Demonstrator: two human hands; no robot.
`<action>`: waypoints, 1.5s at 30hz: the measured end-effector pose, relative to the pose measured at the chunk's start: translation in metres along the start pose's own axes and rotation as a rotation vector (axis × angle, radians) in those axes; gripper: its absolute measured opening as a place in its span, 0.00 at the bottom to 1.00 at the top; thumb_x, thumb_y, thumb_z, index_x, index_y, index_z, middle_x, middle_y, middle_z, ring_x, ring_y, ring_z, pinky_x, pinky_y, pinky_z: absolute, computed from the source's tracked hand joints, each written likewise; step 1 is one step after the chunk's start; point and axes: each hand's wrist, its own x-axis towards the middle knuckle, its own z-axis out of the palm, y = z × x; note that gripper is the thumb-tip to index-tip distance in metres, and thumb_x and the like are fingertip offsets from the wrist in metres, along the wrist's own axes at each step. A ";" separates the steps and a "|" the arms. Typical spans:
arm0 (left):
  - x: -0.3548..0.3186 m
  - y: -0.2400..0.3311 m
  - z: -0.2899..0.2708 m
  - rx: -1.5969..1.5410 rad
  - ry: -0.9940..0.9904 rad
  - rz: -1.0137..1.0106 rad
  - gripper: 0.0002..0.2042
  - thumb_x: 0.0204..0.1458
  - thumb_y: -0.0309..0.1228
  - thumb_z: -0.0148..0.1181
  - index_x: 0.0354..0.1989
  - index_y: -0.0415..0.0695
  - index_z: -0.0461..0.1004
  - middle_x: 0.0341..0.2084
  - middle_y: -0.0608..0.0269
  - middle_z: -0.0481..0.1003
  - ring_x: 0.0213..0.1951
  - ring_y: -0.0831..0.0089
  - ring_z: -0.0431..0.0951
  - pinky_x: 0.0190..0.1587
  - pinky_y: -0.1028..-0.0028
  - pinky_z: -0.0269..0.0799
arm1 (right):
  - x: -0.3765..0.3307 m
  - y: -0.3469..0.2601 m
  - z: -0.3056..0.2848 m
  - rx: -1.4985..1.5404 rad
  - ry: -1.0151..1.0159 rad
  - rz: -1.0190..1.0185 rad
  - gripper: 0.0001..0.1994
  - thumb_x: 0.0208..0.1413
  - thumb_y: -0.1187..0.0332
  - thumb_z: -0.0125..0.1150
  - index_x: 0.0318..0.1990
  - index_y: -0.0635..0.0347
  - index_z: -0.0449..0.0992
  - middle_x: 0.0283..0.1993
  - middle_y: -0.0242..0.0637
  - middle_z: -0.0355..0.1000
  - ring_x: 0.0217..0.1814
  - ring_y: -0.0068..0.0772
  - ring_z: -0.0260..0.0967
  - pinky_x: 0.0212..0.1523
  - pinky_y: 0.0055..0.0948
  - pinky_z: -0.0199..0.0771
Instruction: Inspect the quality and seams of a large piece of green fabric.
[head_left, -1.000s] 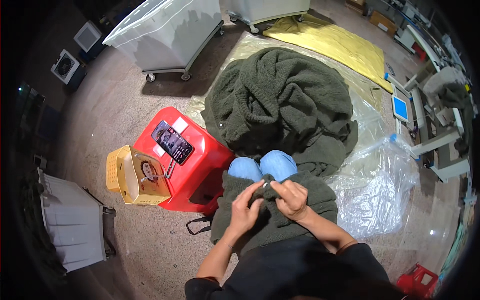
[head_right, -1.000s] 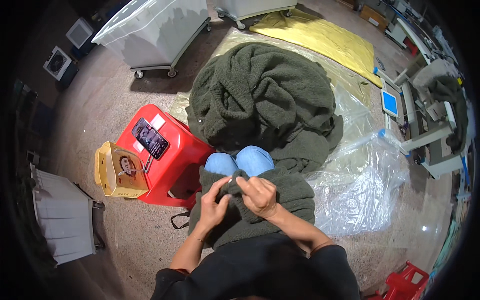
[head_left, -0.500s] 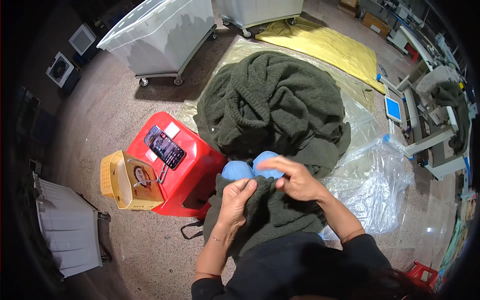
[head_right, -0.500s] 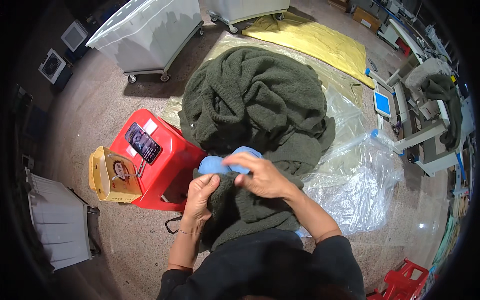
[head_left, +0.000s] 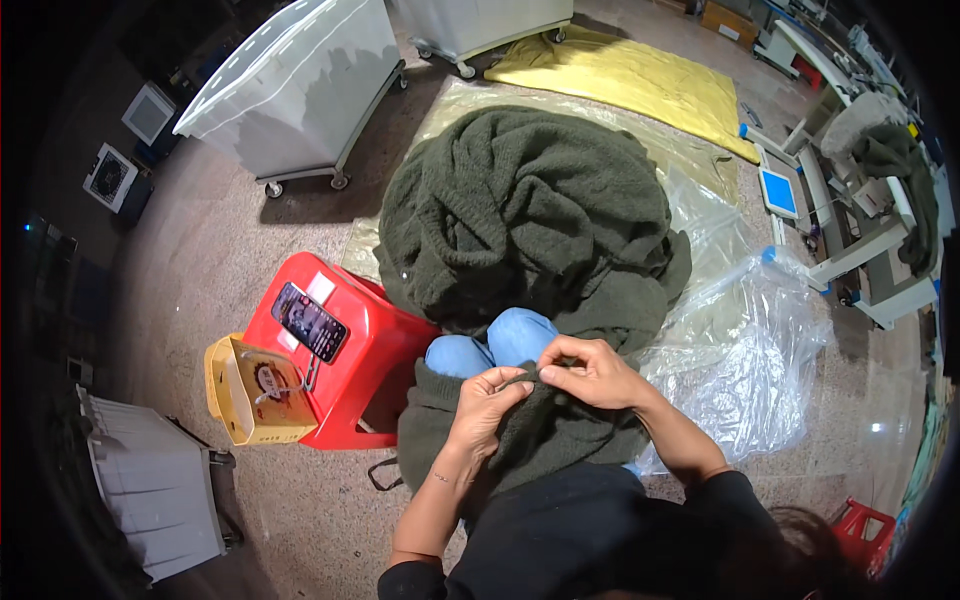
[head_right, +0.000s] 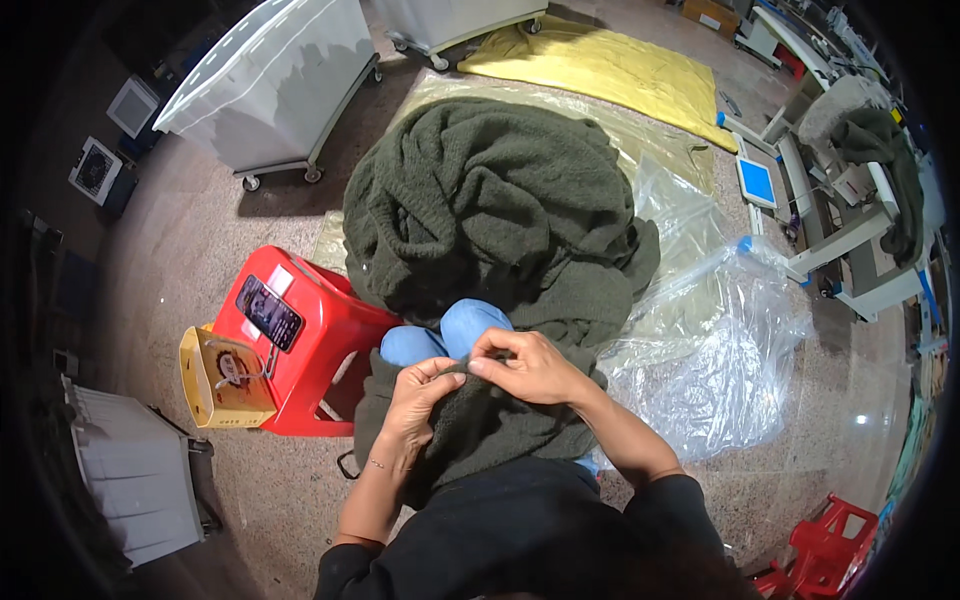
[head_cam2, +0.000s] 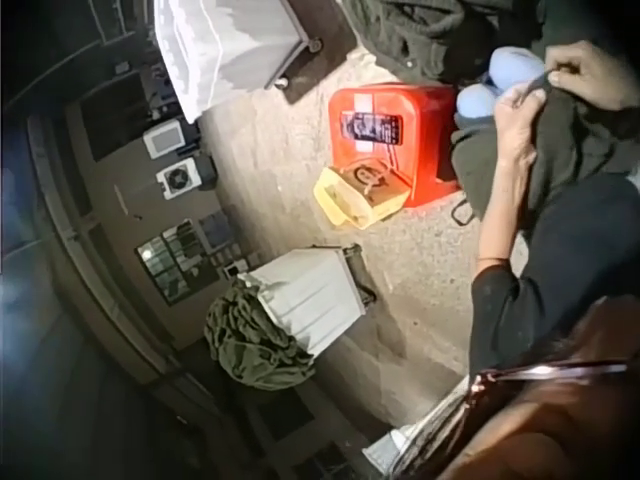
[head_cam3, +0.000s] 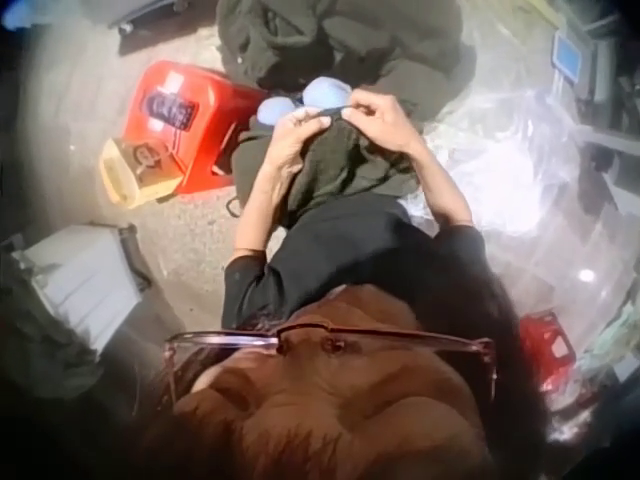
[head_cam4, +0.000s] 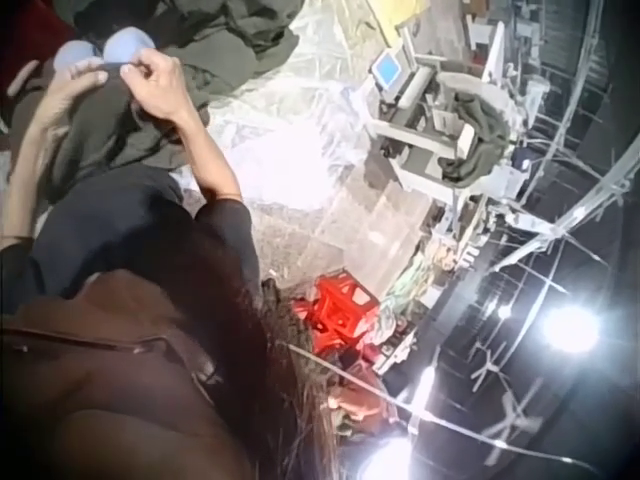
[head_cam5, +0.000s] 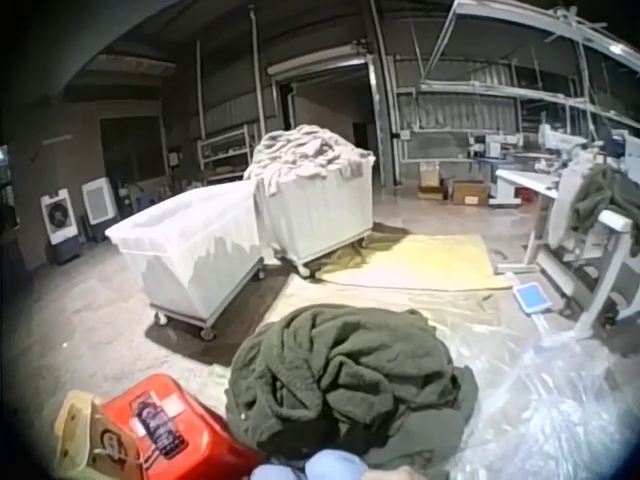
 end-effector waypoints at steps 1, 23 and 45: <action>0.001 -0.009 -0.006 0.050 0.062 -0.014 0.05 0.49 0.19 0.62 0.35 0.37 0.76 0.28 0.66 0.77 0.28 0.83 0.75 0.34 0.84 0.71 | 0.001 0.007 0.001 0.011 -0.005 -0.004 0.09 0.55 0.67 0.60 0.32 0.64 0.72 0.21 0.33 0.68 0.22 0.19 0.64 0.24 0.26 0.61; 0.000 -0.054 -0.043 -0.083 0.346 0.501 0.07 0.47 0.13 0.55 0.34 0.35 0.76 0.28 0.66 0.76 0.28 0.85 0.73 0.33 0.85 0.67 | 0.028 0.002 0.048 -0.657 -0.398 -0.404 0.09 0.56 0.68 0.56 0.28 0.59 0.64 0.21 0.41 0.69 0.24 0.50 0.68 0.22 0.42 0.64; -0.023 -0.016 -0.087 -0.413 0.183 0.277 0.04 0.55 0.26 0.57 0.35 0.39 0.75 0.33 0.63 0.79 0.37 0.77 0.78 0.46 0.76 0.71 | 0.001 0.004 -0.026 -0.340 0.194 -0.027 0.09 0.47 0.81 0.58 0.38 0.66 0.77 0.35 0.38 0.75 0.37 0.30 0.73 0.37 0.26 0.71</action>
